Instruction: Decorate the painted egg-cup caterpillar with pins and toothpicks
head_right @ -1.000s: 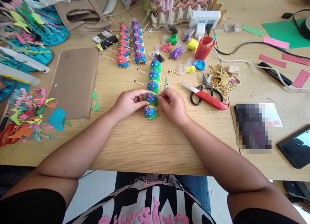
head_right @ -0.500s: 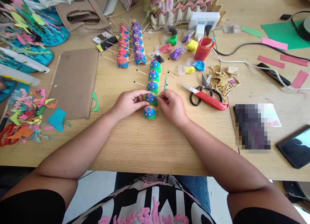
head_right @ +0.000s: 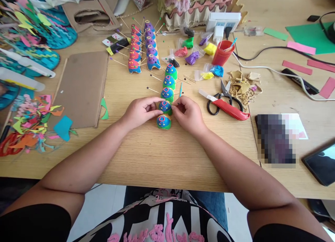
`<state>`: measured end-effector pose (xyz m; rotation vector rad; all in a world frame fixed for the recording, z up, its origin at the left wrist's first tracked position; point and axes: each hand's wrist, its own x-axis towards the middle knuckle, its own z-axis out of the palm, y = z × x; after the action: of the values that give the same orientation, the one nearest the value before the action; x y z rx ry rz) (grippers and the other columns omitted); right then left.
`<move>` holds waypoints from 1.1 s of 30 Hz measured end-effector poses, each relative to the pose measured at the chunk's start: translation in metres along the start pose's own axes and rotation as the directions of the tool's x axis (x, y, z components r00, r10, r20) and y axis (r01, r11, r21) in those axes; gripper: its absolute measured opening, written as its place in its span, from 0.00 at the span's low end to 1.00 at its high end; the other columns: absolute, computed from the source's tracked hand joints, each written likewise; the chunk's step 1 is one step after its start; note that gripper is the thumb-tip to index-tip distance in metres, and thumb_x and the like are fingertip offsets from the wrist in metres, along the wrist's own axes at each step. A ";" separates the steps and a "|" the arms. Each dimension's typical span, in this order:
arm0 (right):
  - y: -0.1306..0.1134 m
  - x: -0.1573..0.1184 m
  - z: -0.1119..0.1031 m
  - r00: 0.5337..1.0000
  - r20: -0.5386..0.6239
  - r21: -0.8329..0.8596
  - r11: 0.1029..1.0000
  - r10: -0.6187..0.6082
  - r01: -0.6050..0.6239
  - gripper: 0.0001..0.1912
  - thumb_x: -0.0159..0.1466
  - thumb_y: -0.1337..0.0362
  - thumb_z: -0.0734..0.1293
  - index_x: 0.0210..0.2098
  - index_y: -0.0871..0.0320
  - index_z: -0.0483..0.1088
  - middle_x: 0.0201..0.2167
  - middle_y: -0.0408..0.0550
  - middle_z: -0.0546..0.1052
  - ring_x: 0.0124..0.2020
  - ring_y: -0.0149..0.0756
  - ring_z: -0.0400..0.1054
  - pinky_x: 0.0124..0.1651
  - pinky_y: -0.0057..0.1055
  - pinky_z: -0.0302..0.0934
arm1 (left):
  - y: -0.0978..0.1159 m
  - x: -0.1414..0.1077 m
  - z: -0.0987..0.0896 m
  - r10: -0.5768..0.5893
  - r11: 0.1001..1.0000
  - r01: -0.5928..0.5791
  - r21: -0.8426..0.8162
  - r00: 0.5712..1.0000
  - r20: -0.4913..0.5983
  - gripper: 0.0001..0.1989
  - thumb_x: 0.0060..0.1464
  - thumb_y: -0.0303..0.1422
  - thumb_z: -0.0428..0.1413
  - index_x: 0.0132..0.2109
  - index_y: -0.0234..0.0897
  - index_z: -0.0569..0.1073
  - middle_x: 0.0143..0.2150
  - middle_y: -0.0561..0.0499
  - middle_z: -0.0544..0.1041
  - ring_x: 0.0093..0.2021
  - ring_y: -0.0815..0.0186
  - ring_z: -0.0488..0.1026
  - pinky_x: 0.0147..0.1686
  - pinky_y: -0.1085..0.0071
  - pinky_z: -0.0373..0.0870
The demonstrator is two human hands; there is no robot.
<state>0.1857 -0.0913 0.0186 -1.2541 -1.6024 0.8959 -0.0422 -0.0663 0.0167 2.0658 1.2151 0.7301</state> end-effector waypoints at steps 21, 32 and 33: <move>0.003 0.003 -0.002 0.999 -0.018 0.037 0.999 0.039 -0.039 0.06 0.61 0.62 0.72 0.33 0.54 0.71 0.27 0.41 0.75 0.27 0.31 0.65 0.32 0.32 0.62 | -0.002 0.001 0.002 -0.008 1.000 0.008 0.025 0.999 -0.031 0.23 0.60 0.37 0.67 0.61 0.44 0.80 0.30 0.55 0.76 0.29 0.70 0.67 0.31 0.72 0.61; 0.011 0.006 -0.002 0.995 -0.099 0.184 0.983 0.000 0.018 0.16 0.62 0.57 0.73 0.45 0.51 0.66 0.42 0.45 0.74 0.42 0.35 0.72 0.45 0.35 0.70 | 0.000 0.003 0.006 -0.027 0.996 0.032 0.087 0.998 -0.058 0.22 0.61 0.38 0.66 0.62 0.45 0.79 0.30 0.56 0.76 0.29 0.69 0.68 0.33 0.72 0.62; 0.011 0.005 -0.003 0.995 -0.104 0.183 0.983 -0.002 0.021 0.16 0.62 0.57 0.72 0.46 0.51 0.65 0.43 0.45 0.74 0.43 0.35 0.71 0.46 0.35 0.70 | 0.000 0.003 0.006 -0.032 0.995 0.038 0.092 0.998 -0.062 0.23 0.61 0.38 0.66 0.62 0.45 0.79 0.30 0.56 0.76 0.29 0.69 0.68 0.33 0.72 0.62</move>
<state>0.1913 -0.0837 0.0107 -1.1421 -1.4105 0.9337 -0.0365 -0.0650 0.0134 2.1055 1.3388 0.7371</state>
